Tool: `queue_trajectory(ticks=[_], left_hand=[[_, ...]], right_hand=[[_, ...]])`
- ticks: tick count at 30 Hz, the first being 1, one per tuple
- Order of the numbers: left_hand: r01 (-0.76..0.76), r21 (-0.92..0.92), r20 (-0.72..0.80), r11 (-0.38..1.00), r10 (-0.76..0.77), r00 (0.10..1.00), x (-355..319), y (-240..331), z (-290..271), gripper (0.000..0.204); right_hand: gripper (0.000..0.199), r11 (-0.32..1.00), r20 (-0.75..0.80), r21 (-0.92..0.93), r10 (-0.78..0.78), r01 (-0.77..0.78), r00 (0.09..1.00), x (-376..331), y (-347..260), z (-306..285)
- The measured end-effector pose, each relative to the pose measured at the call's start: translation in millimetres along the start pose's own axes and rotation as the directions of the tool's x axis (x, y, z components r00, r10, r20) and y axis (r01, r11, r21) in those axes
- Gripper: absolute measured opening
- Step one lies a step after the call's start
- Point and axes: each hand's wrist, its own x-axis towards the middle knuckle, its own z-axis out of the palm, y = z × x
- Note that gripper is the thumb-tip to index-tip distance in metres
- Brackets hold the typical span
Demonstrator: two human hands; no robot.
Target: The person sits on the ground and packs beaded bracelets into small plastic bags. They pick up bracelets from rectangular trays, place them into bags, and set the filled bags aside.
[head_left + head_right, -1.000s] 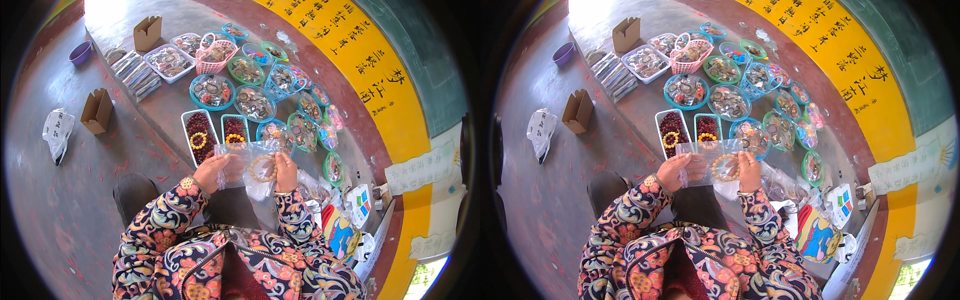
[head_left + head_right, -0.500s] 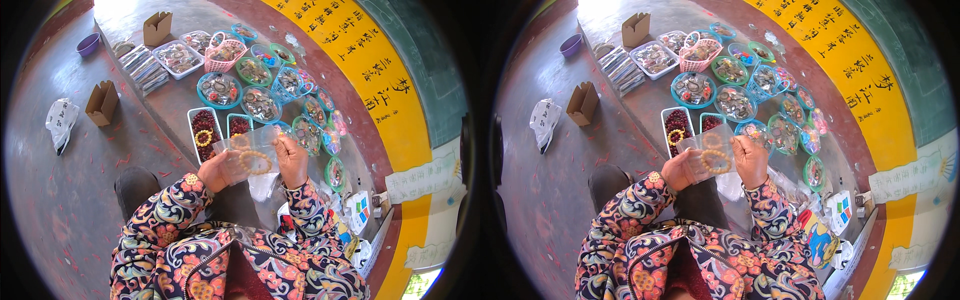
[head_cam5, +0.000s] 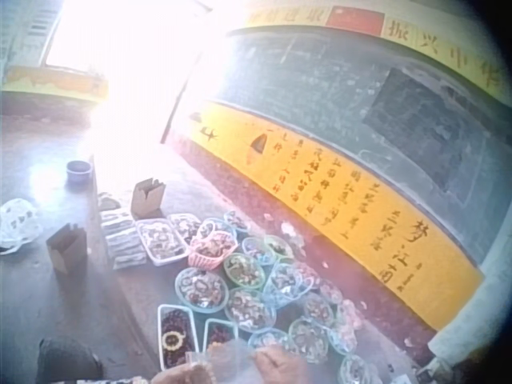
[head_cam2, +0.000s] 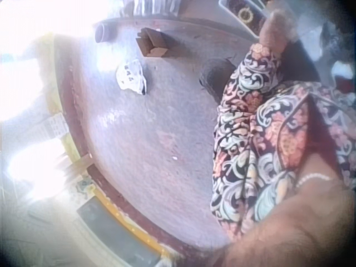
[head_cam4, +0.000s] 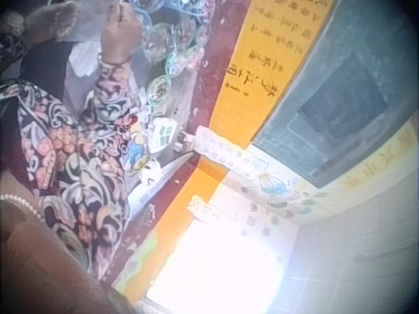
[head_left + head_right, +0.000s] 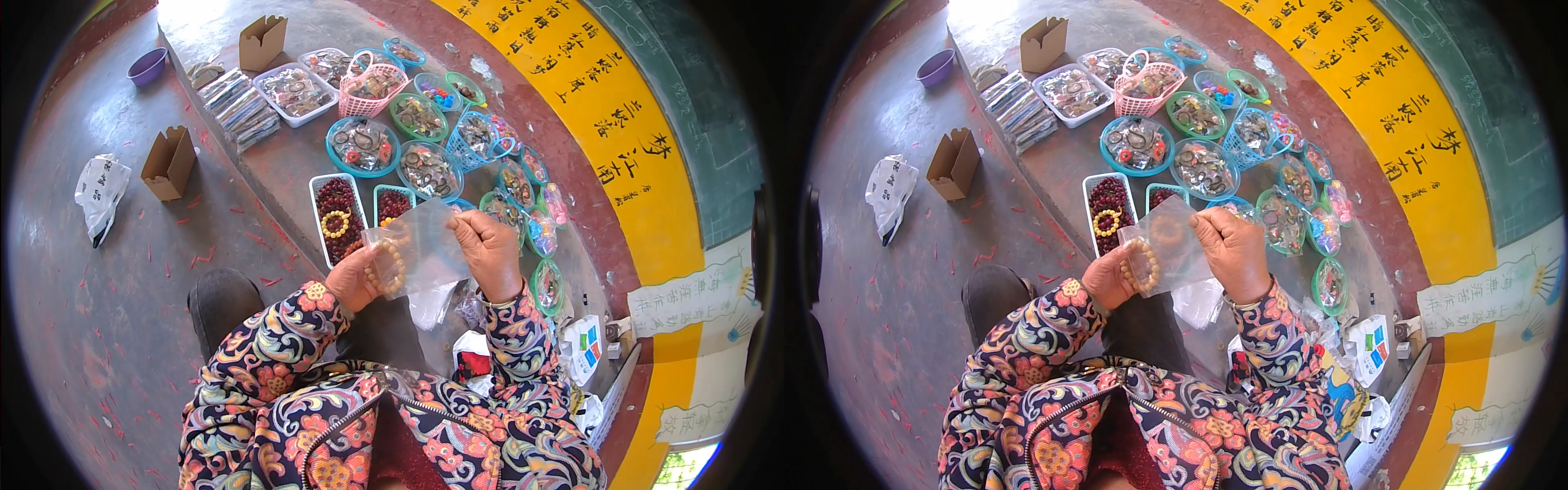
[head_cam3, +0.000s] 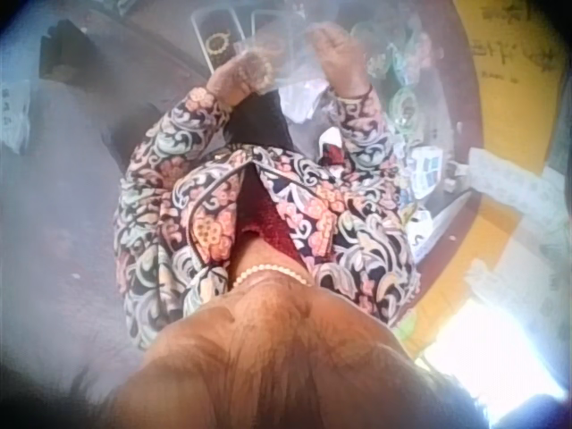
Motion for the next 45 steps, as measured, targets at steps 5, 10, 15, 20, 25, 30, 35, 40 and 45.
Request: queue_trajectory(ticks=[5, 10, 15, 20, 25, 30, 35, 40, 45], left_hand=[[0.002, 0.059, 0.039, 0.998, -0.005, 0.999, 3, 3, 0, 0.025], [0.011, 0.202, -0.074, 0.979, 0.004, 0.997, 9, 11, -5, 0.022], [0.033, 0.335, -0.095, 0.942, -0.001, 0.995, 13, 17, -14, 0.024], [0.03, 0.345, -0.1, 0.938, 0.004, 0.995, 13, 20, -2, 0.03], [-0.058, 0.26, -0.225, 0.964, 0.118, 0.967, 14, 27, -19, 0.035], [-0.079, 0.24, -0.242, 0.968, 0.138, 0.96, 12, 28, -12, 0.035], [-0.044, 0.255, -0.28, 0.966, 0.117, 0.953, 10, 27, -21, 0.034], [-0.059, 0.261, -0.301, 0.964, 0.139, 0.944, 12, 25, -20, 0.035], [-0.056, 0.268, -0.318, 0.962, 0.143, 0.937, 13, 24, -21, 0.034]], right_hand=[[0.013, 0.996, 0.151, -0.006, 0.084, -0.084, 0.985, 5, 12, -14], [0.014, 0.963, 0.294, 0.121, 0.197, -0.241, 0.935, 4, 48, -31], [0.013, 0.817, 0.39, 0.187, 0.448, -0.545, 0.805, -2, 73, -39], [0.013, 0.539, 0.353, 0.537, 0.556, -0.649, 0.753, -34, 129, -37], [0.008, 0.121, 0.277, 0.88, 0.654, -0.459, 0.704, -104, 223, 1], [0.016, -0.311, 0.328, 0.943, 0.812, -0.118, 0.483, -196, 306, 82], [0.019, -0.337, 0.331, 0.941, 0.901, -0.029, 0.279, -222, 312, 145], [0.021, -0.323, 0.317, 0.946, 0.931, 0.004, 0.178, -228, 309, 167], [0.027, -0.348, 0.348, 0.937, 0.914, -0.038, 0.211, -243, 317, 186]])
